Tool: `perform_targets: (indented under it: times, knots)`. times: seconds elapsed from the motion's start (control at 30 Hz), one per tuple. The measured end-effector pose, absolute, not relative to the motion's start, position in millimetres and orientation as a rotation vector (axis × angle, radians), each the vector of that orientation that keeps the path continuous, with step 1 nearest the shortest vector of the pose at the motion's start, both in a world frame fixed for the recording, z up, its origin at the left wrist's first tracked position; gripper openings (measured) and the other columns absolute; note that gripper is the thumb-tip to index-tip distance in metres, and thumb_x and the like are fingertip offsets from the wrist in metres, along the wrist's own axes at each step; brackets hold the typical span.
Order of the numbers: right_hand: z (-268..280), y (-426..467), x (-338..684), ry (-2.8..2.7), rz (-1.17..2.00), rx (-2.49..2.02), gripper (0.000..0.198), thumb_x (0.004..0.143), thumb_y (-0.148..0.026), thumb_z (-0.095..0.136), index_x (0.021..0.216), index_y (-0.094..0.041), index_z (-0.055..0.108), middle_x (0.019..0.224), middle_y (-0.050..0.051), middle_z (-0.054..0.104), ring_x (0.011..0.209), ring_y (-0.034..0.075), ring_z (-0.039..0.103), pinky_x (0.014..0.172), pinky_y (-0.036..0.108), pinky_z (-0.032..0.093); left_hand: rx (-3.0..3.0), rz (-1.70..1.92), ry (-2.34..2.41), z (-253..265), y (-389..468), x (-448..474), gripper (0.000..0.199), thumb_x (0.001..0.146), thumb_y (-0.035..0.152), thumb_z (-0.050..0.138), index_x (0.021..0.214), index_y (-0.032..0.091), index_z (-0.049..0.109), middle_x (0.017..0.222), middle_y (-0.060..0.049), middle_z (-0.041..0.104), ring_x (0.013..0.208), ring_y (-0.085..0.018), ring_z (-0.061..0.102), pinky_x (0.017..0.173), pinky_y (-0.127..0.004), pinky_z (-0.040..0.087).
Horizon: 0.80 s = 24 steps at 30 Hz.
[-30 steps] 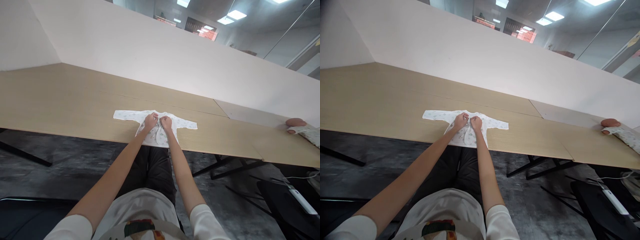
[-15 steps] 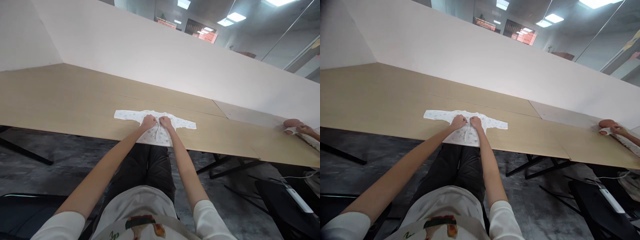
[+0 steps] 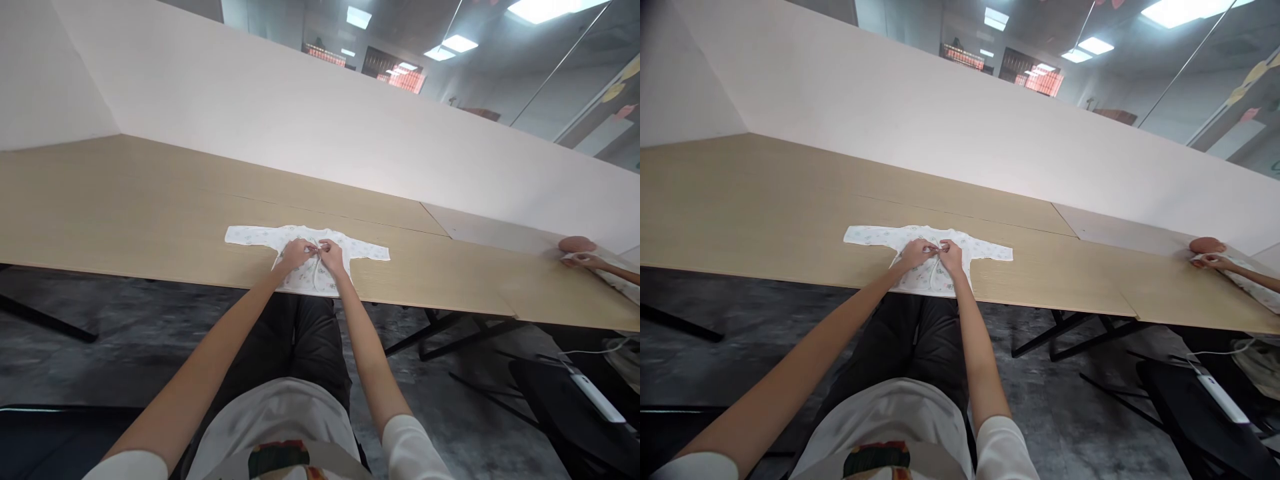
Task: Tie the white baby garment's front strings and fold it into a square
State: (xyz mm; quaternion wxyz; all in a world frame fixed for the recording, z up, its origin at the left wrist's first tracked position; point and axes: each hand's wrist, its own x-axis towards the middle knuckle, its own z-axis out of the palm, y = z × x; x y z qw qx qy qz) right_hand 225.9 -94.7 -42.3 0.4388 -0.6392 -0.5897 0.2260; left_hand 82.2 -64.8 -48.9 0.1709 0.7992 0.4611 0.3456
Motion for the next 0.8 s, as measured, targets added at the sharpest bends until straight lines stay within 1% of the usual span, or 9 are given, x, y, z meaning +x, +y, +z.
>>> perform_targets:
  times: [0.17,0.33,0.4,0.47,0.6,0.7,0.8]
  knots:
    - [-42,-97,226,-1.459,0.581,-1.563,0.037,0.071,-0.013,0.051,0.104,-0.016,0.067,0.077,0.000,0.070,0.073,0.014,0.065,0.074,0.024,0.051,2.183,1.014,1.265,-51,-64,80,0.019,0.077,0.022,0.062,0.088,0.023,0.078,0.092,-0.004,0.076,0.087,-0.021,0.068,0.088,-0.032,0.051]
    - [-43,-99,226,-1.514,0.514,-1.518,0.037,0.076,-0.017,0.045,0.104,-0.016,0.069,0.063,-0.002,0.063,0.061,0.013,0.058,0.067,0.023,0.047,2.117,1.054,1.211,-50,-64,78,0.018,0.078,0.025,0.060,0.086,0.021,0.076,0.094,-0.004,0.076,0.088,-0.020,0.069,0.088,-0.031,0.052]
    - [-44,-100,227,-1.542,0.497,-1.498,0.038,0.077,-0.017,0.043,0.104,-0.016,0.069,0.062,-0.003,0.062,0.058,0.013,0.055,0.065,0.023,0.046,2.097,1.071,1.183,-49,-64,78,0.019,0.078,0.027,0.060,0.086,0.020,0.075,0.094,-0.005,0.076,0.087,-0.020,0.069,0.088,-0.031,0.052]
    - [-45,-100,227,-1.564,0.501,-1.458,0.036,0.078,-0.016,0.043,0.103,-0.017,0.069,0.066,-0.002,0.064,0.060,0.012,0.056,0.066,0.023,0.047,2.071,1.086,1.161,-49,-64,77,0.020,0.079,0.028,0.059,0.087,0.020,0.075,0.093,-0.005,0.076,0.085,-0.020,0.069,0.087,-0.031,0.052]
    - [-47,-98,227,-1.587,0.510,-1.396,0.028,0.076,-0.016,0.053,0.100,-0.019,0.068,0.078,0.000,0.068,0.066,0.012,0.062,0.070,0.024,0.049,2.008,1.109,1.141,-48,-66,77,0.022,0.080,0.032,0.058,0.088,0.018,0.073,0.093,-0.006,0.076,0.084,-0.019,0.069,0.083,-0.029,0.053]
    - [-50,-96,227,-1.599,0.497,-1.391,0.025,0.074,-0.014,0.056,0.095,-0.021,0.067,0.074,-0.002,0.067,0.067,0.013,0.063,0.072,0.025,0.050,1.985,1.115,1.139,-47,-67,76,0.024,0.081,0.032,0.057,0.092,0.017,0.073,0.093,-0.006,0.076,0.083,-0.018,0.070,0.082,-0.028,0.053]
    - [-52,-94,227,-1.595,0.510,-1.370,0.022,0.074,-0.015,0.056,0.093,-0.022,0.066,0.068,-0.003,0.065,0.066,0.013,0.062,0.070,0.025,0.050,2.003,1.113,1.153,-47,-67,77,0.023,0.078,0.029,0.061,0.094,0.017,0.072,0.090,-0.006,0.076,0.082,-0.019,0.070,0.081,-0.028,0.053]
